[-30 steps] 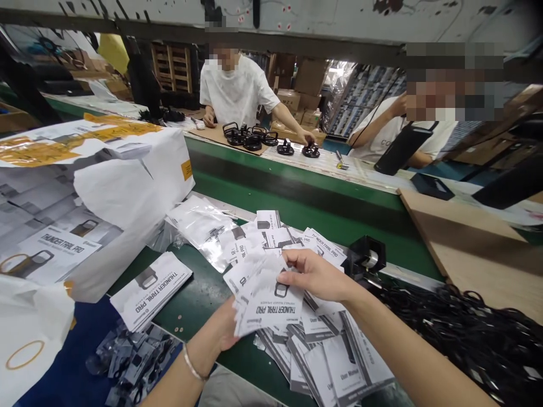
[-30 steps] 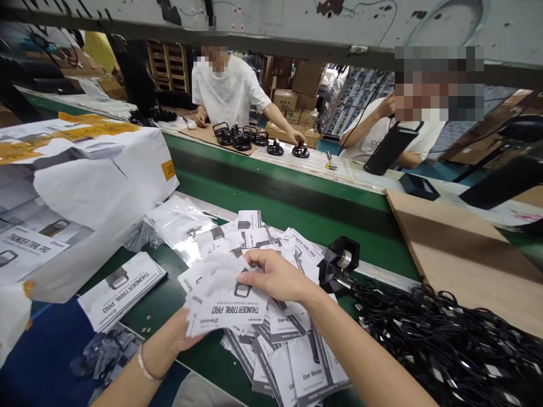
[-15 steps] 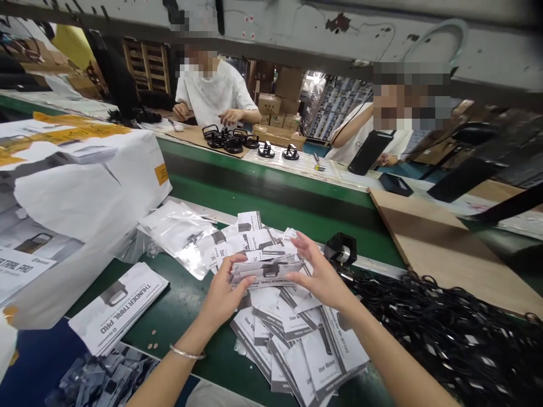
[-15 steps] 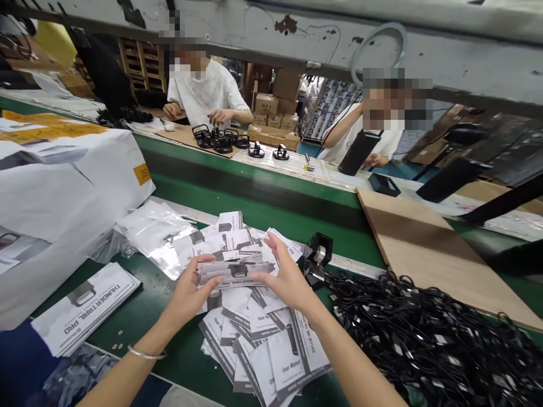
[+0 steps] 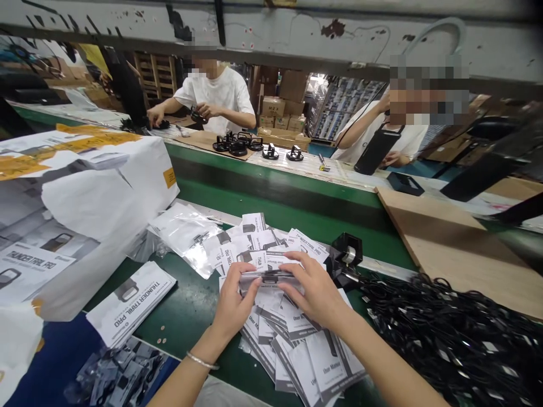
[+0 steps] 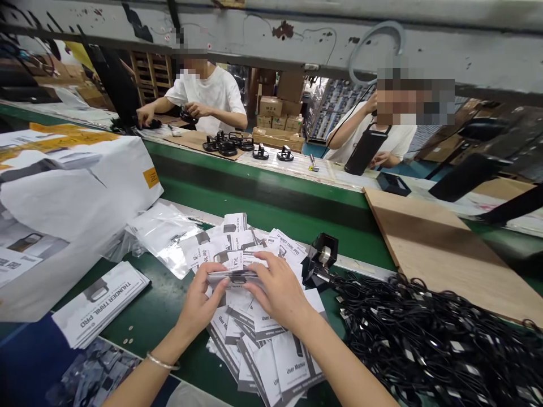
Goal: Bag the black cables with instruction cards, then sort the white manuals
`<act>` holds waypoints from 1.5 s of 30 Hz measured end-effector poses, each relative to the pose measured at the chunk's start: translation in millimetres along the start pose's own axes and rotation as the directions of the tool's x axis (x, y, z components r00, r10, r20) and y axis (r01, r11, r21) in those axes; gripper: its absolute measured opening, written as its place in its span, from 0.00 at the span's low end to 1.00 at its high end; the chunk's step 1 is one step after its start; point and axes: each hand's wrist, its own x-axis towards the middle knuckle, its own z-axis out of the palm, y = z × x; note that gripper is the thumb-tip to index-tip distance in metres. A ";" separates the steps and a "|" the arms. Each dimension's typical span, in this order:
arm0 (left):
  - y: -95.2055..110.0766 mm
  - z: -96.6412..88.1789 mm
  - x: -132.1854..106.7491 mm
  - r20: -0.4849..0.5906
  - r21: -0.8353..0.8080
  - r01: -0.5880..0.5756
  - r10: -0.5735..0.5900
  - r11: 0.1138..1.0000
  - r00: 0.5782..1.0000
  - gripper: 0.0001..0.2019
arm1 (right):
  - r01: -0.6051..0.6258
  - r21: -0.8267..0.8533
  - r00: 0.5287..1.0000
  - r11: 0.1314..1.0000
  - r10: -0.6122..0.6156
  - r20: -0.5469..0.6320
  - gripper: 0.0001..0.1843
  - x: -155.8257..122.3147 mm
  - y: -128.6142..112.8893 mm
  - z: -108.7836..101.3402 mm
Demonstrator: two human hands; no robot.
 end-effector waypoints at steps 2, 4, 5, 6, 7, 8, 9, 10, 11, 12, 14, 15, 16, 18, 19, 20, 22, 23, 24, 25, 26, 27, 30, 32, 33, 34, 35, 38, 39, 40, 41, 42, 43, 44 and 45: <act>-1.4 0.5 -2.1 0.005 -0.033 0.001 -0.001 0.999 1.000 0.07 | -0.090 0.119 0.996 0.989 0.088 0.021 0.21 -4.1 0.3 4.2; -5.5 3.9 -5.1 -0.019 -0.086 0.023 -0.025 0.996 0.999 0.14 | -0.222 0.267 0.975 0.938 0.214 0.056 0.29 -7.9 0.3 12.5; -8.3 6.7 -6.4 -0.037 -0.120 0.037 -0.042 0.992 0.998 0.19 | -0.294 0.337 0.955 0.895 0.289 0.065 0.31 -9.4 0.2 17.7; -11.0 9.9 -7.6 -0.056 -0.158 0.050 -0.060 0.986 0.997 0.23 | -0.359 0.397 0.929 0.845 0.365 0.063 0.32 -10.6 0.2 23.0; -13.5 13.1 -8.3 -0.072 -0.197 0.063 -0.079 0.978 0.994 0.26 | -0.410 0.444 0.899 0.797 0.436 0.049 0.31 -11.4 0.2 27.8; -15.3 15.9 -8.7 -0.080 -0.233 0.077 -0.098 0.969 0.992 0.27 | -0.441 0.478 0.872 0.759 0.489 0.029 0.29 -11.9 0.2 31.6; -16.1 18.0 -8.9 -0.082 -0.265 0.092 -0.118 0.960 0.990 0.24 | -0.453 0.504 0.855 0.735 0.519 0.012 0.26 -12.1 0.1 34.1; -15.6 19.0 -9.0 -0.080 -0.289 0.107 -0.135 0.951 0.988 0.20 | -0.449 0.527 0.850 0.722 0.527 0.002 0.21 -12.2 -0.2 35.0; -13.6 18.9 -9.2 -0.076 -0.309 0.118 -0.149 0.944 0.986 0.15 | -0.435 0.549 0.853 0.714 0.521 -0.002 0.16 -12.3 -0.9 34.4; -10.3 17.9 -9.6 -0.075 -0.323 0.124 -0.156 0.938 0.985 0.11 | -0.410 0.574 0.862 0.709 0.506 -0.008 0.11 -12.4 -2.1 32.5; -0.7 14.0 -11.3 -0.084 -0.343 0.117 -0.154 0.932 0.984 0.08 | -0.348 0.621 0.884 0.703 0.467 -0.032 0.07 -12.8 -5.6 27.1; 4.6 11.9 -12.2 -0.088 -0.353 0.109 -0.149 0.929 0.985 0.09 | -0.323 0.637 0.891 0.700 0.451 -0.043 0.07 -13.2 -7.7 24.9; 9.3 10.3 -13.1 -0.088 -0.364 0.105 -0.146 0.925 0.985 0.10 | -0.317 0.648 0.894 0.693 0.447 -0.041 0.07 -13.7 -9.9 23.6; 15.7 10.0 -14.1 -0.085 -0.384 0.126 -0.171 0.915 0.982 0.10 | -0.357 0.667 0.883 0.654 0.470 0.011 0.10 -14.9 -13.7 24.8; 16.9 11.4 -14.1 -0.092 -0.394 0.149 -0.200 0.907 0.975 0.10 | -0.390 0.675 0.869 0.626 0.493 0.044 0.13 -15.6 -15.2 27.2; 16.8 13.5 -13.9 -0.106 -0.403 0.176 -0.237 0.898 0.966 0.10 | -0.418 0.683 0.853 0.599 0.517 0.069 0.16 -16.2 -16.5 30.1; 14.5 18.4 -12.8 -0.149 -0.417 0.219 -0.304 0.882 0.941 0.09 | -0.441 0.695 0.834 0.568 0.545 0.084 0.20 -17.3 -18.7 36.0; 13.1 20.3 -12.2 -0.167 -0.420 0.229 -0.323 0.878 0.932 0.08 | -0.440 0.695 0.834 0.569 0.546 0.081 0.21 -17.7 -19.7 38.0; 12.0 21.4 -11.6 -0.175 -0.420 0.232 -0.330 0.877 0.928 0.07 | -0.440 0.688 0.837 0.577 0.541 0.082 0.22 -18.1 -20.6 39.2; 11.4 21.8 -11.2 -0.174 -0.416 0.231 -0.326 0.879 0.929 0.06 | -0.441 0.676 0.843 0.590 0.530 0.088 0.22 -18.3 -21.3 39.5; 11.5 21.4 -11.1 -0.169 -0.410 0.226 -0.317 0.884 0.933 0.06 | -0.443 0.662 0.852 0.605 0.514 0.100 0.23 -18.6 -22.0 39.1; 12.0 20.5 -11.3 -0.158 -0.404 0.220 -0.305 0.888 0.939 0.07 | -0.443 0.648 0.862 0.620 0.493 0.117 0.24 -18.9 -22.4 38.2; 15.1 18.4 -14.3 -0.124 -0.389 0.209 -0.276 0.897 0.953 0.09 | -0.434 0.612 0.886 0.661 0.434 0.160 0.16 -20.6 -22.0 36.4; 16.8 20.1 -18.8 -0.126 -0.380 0.197 -0.262 0.904 0.957 0.09 | -0.413 0.597 0.886 0.688 0.455 0.089 0.08 -23.0 -20.6 37.6; 17.2 21.9 -21.5 -0.134 -0.371 0.187 -0.252 0.910 0.958 0.09 | -0.398 0.590 0.879 0.702 0.476 0.026 0.08 -24.6 -19.5 38.8; 17.2 24.1 -24.3 -0.146 -0.359 0.177 -0.243 0.916 0.959 0.09 | -0.390 0.582 0.866 0.714 0.499 -0.032 0.08 -26.2 -18.1 40.1; 16.9 26.2 -27.1 -0.154 -0.344 0.171 -0.235 0.923 0.960 0.10 | -0.397 0.570 0.851 0.719 0.521 -0.064 0.08 -27.5 -16.4 41.0; 15.9 26.1 -33.5 -0.142 -0.299 0.163 -0.212 0.940 0.967 0.11 | -0.476 0.514 0.833 0.714 0.553 0.003 0.10 -24.9 -12.0 39.4; 15.9 22.3 -34.7 -0.134 -0.289 0.160 -0.205 0.944 0.969 0.12 | -0.491 0.498 0.834 0.715 0.550 0.032 0.11 -20.4 -12.4 37.5; 16.2 15.9 -35.3 -0.135 -0.283 0.156 -0.201 0.946 0.970 0.13 | -0.488 0.498 0.842 0.717 0.537 0.051 0.11 -13.8 -14.8 35.5; 16.5 6.9 -35.6 -0.150 -0.282 0.152 -0.200 0.947 0.968 0.13 | -0.472 0.513 0.853 0.717 0.518 0.061 0.11 -4.9 -19.6 34.0; 16.8 -4.7 -35.6 -0.185 -0.284 0.151 -0.208 0.947 0.960 0.14 | -0.452 0.538 0.867 0.711 0.492 0.078 0.12 6.2 -27.0 33.9; 16.6 -18.7 -35.6 -0.235 -0.287 0.152 -0.224 0.946 0.946 0.15 | -0.431 0.574 0.883 0.697 0.456 0.109 0.12 19.1 -36.9 35.7; 15.8 -34.7 -35.8 -0.303 -0.289 0.156 -0.245 0.945 0.921 0.16 | -0.419 0.607 0.896 0.675 0.415 0.157 0.12 33.3 -48.8 39.9; 14.2 -52.1 -36.5 -0.373 -0.285 0.163 -0.266 0.945 0.889 0.18 | -0.409 0.638 0.910 0.653 0.345 0.230 0.11 48.5 -62.2 46.9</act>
